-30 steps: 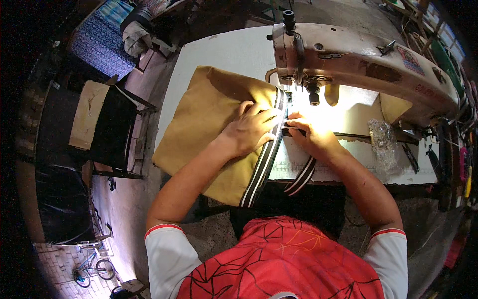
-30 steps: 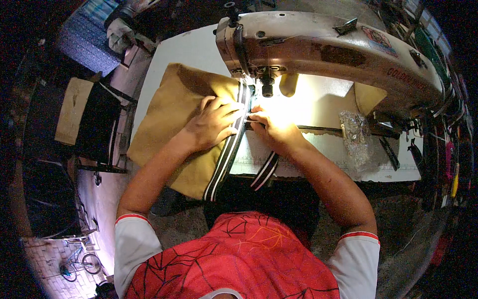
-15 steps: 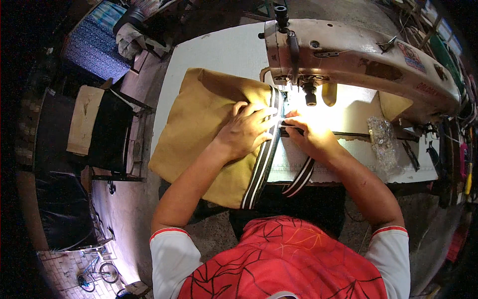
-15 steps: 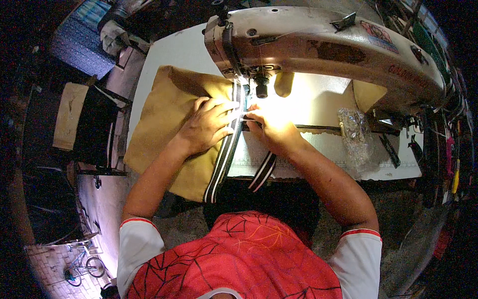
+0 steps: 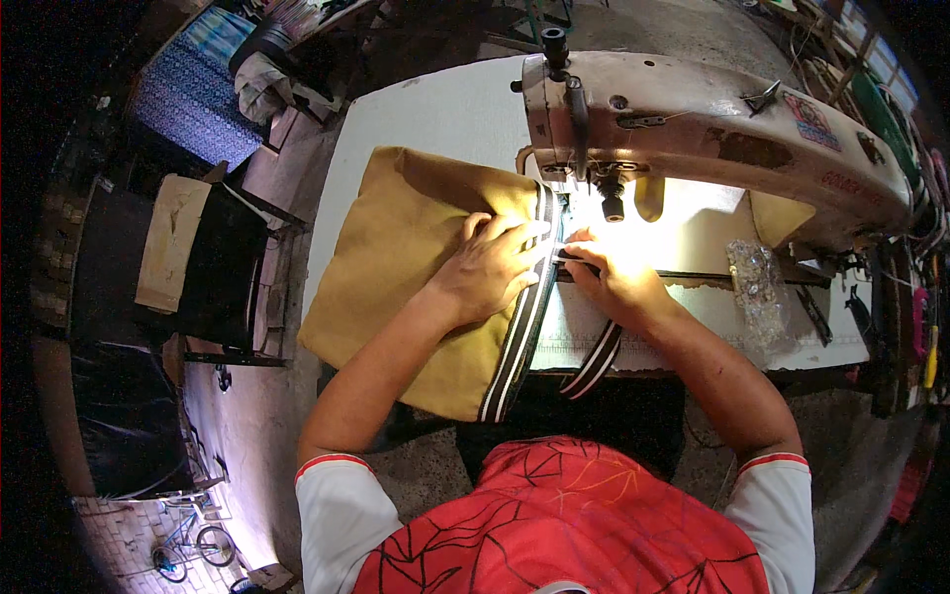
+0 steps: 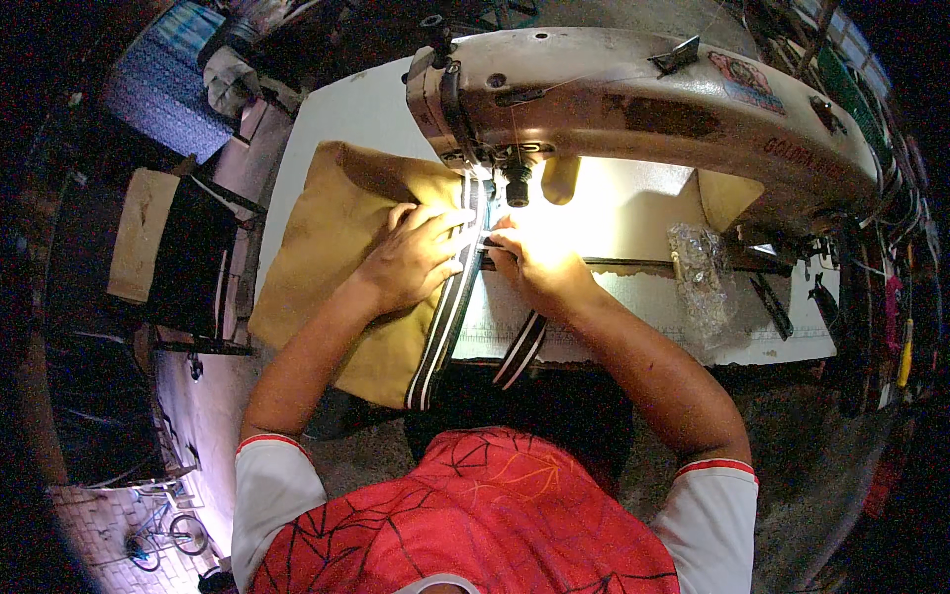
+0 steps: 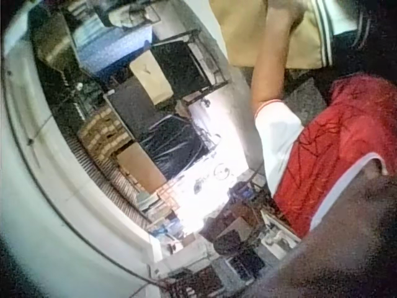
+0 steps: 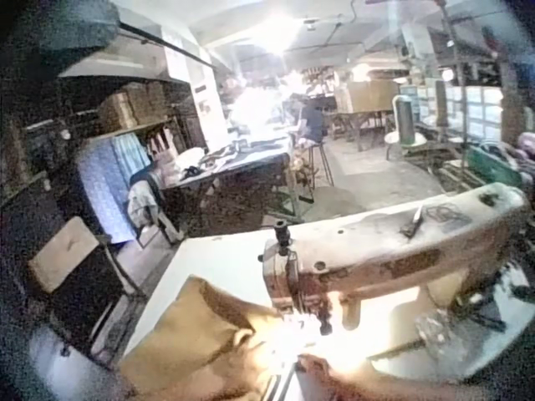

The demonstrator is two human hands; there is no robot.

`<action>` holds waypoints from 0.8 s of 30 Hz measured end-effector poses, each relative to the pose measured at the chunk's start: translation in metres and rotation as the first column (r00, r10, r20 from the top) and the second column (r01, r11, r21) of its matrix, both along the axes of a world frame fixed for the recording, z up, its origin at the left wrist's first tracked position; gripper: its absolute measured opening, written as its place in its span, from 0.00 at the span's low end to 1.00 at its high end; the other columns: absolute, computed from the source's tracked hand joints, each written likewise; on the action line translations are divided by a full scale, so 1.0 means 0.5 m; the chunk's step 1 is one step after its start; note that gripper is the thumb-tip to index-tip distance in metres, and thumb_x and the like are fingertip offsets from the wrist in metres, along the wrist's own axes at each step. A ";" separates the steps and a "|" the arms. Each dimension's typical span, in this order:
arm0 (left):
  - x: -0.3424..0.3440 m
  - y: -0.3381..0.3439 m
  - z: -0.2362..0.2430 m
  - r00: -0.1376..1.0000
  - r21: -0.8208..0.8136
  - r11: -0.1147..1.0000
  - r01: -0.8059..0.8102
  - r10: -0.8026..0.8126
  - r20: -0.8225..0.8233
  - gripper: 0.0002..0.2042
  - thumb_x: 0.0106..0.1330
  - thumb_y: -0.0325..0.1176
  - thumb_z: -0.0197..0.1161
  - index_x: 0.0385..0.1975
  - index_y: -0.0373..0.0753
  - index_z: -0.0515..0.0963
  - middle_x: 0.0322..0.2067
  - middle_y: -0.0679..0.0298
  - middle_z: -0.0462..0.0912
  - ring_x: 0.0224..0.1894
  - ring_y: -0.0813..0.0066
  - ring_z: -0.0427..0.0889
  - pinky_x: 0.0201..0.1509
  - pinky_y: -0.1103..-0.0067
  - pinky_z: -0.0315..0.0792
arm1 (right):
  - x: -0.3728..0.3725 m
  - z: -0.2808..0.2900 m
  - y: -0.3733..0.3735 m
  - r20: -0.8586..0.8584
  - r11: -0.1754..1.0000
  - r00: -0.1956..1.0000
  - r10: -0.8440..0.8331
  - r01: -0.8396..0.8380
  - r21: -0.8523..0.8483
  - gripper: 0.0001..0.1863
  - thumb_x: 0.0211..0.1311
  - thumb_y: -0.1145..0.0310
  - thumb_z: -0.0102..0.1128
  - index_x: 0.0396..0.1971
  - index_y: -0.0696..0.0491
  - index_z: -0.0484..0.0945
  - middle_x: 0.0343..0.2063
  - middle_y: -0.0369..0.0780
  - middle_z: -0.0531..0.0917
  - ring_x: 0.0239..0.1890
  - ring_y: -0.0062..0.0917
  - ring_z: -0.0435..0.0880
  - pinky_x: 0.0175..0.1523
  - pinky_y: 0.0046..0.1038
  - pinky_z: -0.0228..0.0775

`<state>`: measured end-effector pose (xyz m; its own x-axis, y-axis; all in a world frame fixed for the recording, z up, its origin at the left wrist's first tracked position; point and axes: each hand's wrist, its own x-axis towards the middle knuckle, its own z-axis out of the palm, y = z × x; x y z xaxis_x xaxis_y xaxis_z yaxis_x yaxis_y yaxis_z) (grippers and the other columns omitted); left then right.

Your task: Sewing a leather bag using an industrial sewing machine.

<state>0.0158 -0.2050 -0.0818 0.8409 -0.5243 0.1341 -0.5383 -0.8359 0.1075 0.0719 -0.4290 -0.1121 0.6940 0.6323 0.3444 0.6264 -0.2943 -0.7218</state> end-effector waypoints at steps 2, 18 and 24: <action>-0.003 -0.008 0.001 0.998 0.039 0.999 0.008 -0.010 0.060 0.18 0.62 0.36 0.60 0.53 0.41 0.75 0.57 0.63 0.71 0.61 0.65 0.65 0.65 0.58 0.53 | 0.003 -0.009 -0.001 0.088 1.000 0.996 -0.013 0.014 -0.006 0.10 0.57 0.74 0.64 0.39 0.59 0.82 0.38 0.44 0.83 0.42 0.37 0.82 0.48 0.30 0.74; -0.017 -0.023 -0.007 0.994 -0.001 0.999 -0.044 0.044 0.097 0.22 0.60 0.38 0.60 0.55 0.38 0.72 0.58 0.63 0.71 0.61 0.67 0.65 0.66 0.56 0.51 | 0.022 -0.020 -0.014 0.168 1.000 0.986 0.006 -0.001 -0.026 0.14 0.56 0.70 0.68 0.43 0.54 0.83 0.43 0.42 0.84 0.45 0.34 0.84 0.52 0.29 0.76; -0.018 -0.024 -0.020 0.994 -0.026 0.997 -0.070 0.072 0.084 0.23 0.61 0.39 0.58 0.56 0.38 0.72 0.60 0.61 0.70 0.63 0.63 0.64 0.66 0.54 0.49 | 0.036 -0.011 -0.023 0.158 0.994 0.984 0.084 -0.070 -0.088 0.13 0.58 0.73 0.64 0.44 0.54 0.83 0.47 0.42 0.83 0.51 0.33 0.82 0.58 0.29 0.73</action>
<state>0.0069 -0.2172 -0.0920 0.8611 -0.4594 0.2180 -0.4854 -0.8704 0.0830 0.0900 -0.4405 -0.1174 0.5817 0.7123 0.3928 0.7555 -0.2943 -0.5853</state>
